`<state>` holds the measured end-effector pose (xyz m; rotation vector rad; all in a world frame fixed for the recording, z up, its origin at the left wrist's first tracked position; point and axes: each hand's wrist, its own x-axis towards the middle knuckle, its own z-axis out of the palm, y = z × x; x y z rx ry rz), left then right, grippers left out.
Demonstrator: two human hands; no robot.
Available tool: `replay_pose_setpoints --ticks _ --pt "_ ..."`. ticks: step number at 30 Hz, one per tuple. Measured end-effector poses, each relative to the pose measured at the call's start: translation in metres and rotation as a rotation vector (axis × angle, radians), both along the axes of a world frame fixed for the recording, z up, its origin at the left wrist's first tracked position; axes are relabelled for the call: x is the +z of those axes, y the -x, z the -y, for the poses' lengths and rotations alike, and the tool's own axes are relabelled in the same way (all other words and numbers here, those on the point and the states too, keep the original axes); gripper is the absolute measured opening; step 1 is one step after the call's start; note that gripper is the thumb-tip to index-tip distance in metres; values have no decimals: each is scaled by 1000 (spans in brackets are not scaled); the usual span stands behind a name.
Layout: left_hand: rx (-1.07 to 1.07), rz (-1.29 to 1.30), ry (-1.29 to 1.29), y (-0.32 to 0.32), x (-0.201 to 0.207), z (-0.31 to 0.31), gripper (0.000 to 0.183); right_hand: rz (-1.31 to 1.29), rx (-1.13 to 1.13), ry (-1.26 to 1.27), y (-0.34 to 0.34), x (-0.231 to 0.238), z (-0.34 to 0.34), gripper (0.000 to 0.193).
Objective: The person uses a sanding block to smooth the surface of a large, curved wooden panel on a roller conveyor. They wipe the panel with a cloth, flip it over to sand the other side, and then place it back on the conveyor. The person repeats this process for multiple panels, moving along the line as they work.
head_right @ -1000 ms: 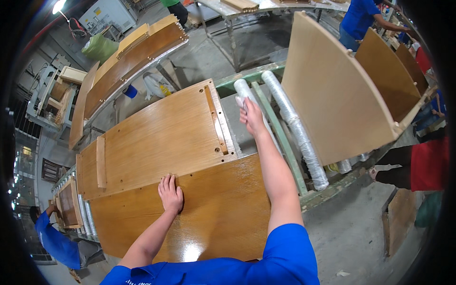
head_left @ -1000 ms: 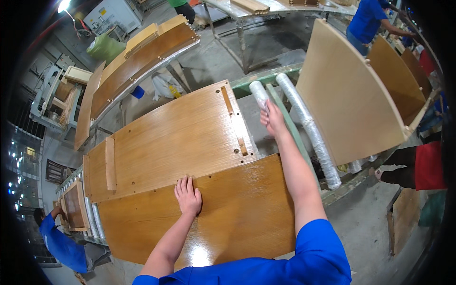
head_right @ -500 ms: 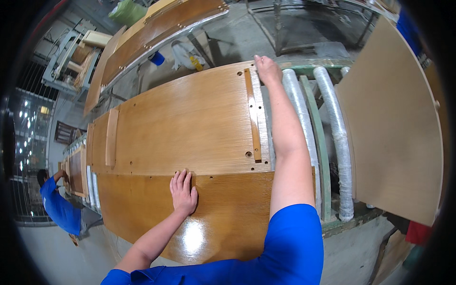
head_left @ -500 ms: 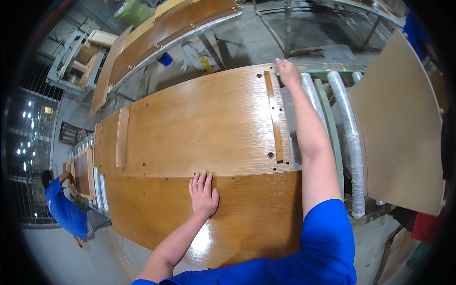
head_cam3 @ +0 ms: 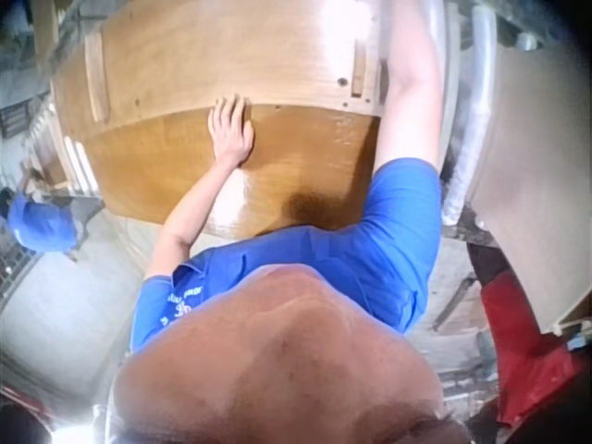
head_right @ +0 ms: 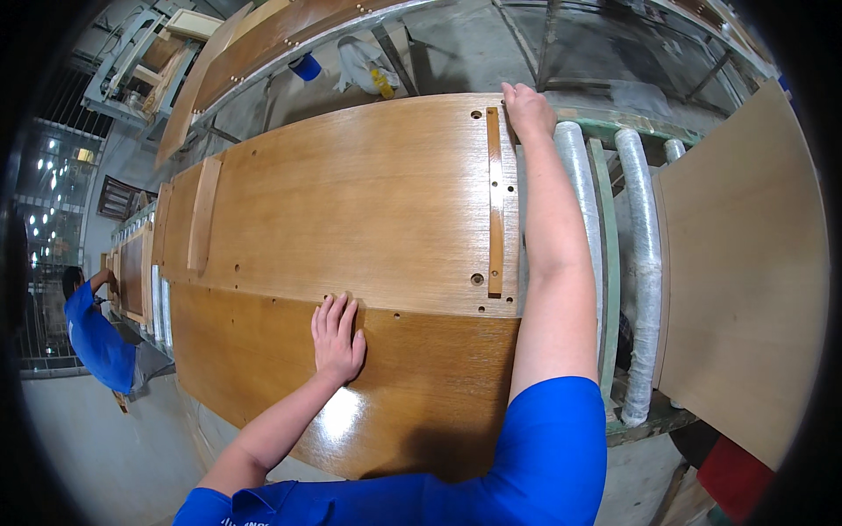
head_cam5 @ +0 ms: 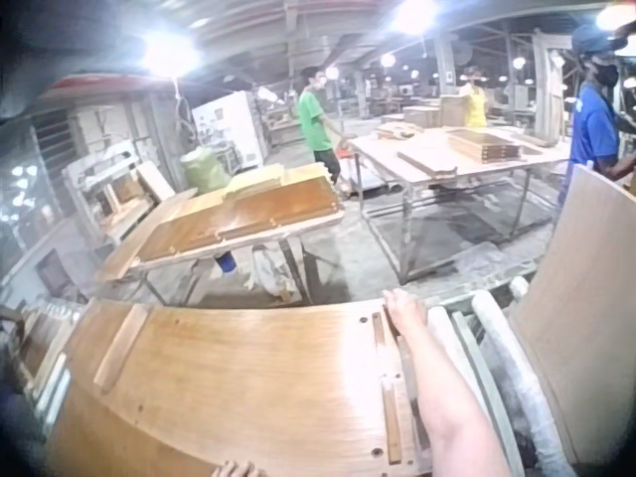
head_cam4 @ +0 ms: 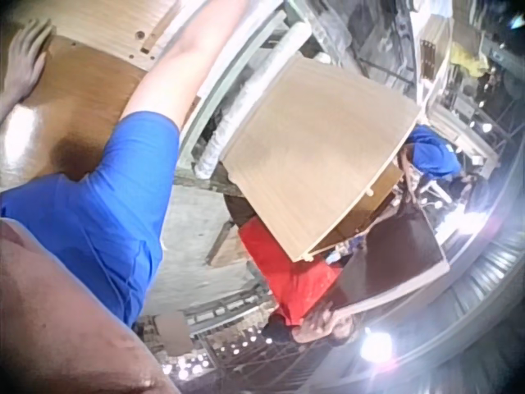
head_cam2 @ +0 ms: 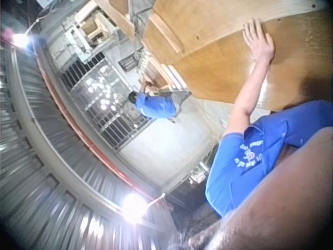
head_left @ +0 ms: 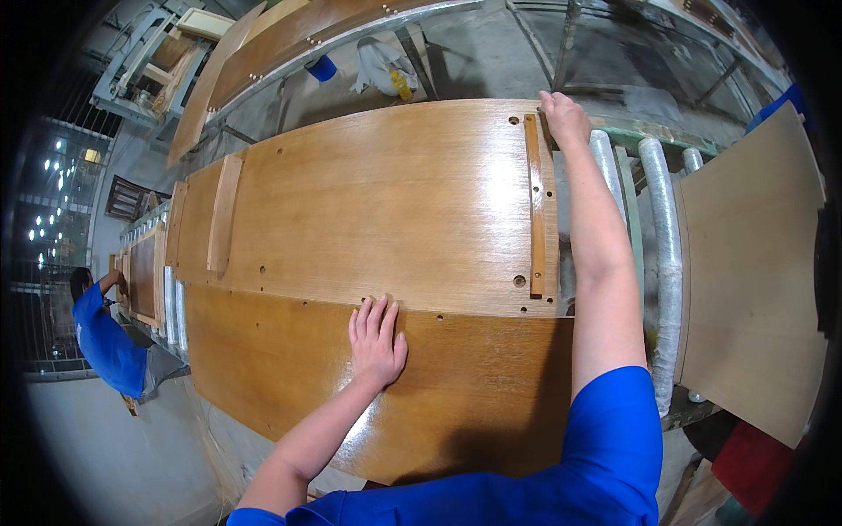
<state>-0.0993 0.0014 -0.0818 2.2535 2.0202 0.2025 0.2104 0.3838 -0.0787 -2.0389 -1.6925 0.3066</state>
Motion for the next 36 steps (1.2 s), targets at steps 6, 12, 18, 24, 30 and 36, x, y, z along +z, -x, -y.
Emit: replay_pose_setpoints --ticks 6,12,18,24,30,36 --pt "15 11 11 1 0 0 52 43 -14 17 3 1 0 44" --pt "10 6 1 1 -1 1 52 49 4 -12 3 4 6 44" --pt "3 -5 -31 2 -2 2 51 61 30 4 -2 3 28 45" --pt "5 3 -54 2 -3 3 50 22 66 -9 -10 2 63 43" --pt "4 10 -98 1 -3 3 48 -8 117 13 -14 5 108 42" --pt "-1 7 -110 2 -3 5 49 19 161 28 -16 6 142 42"
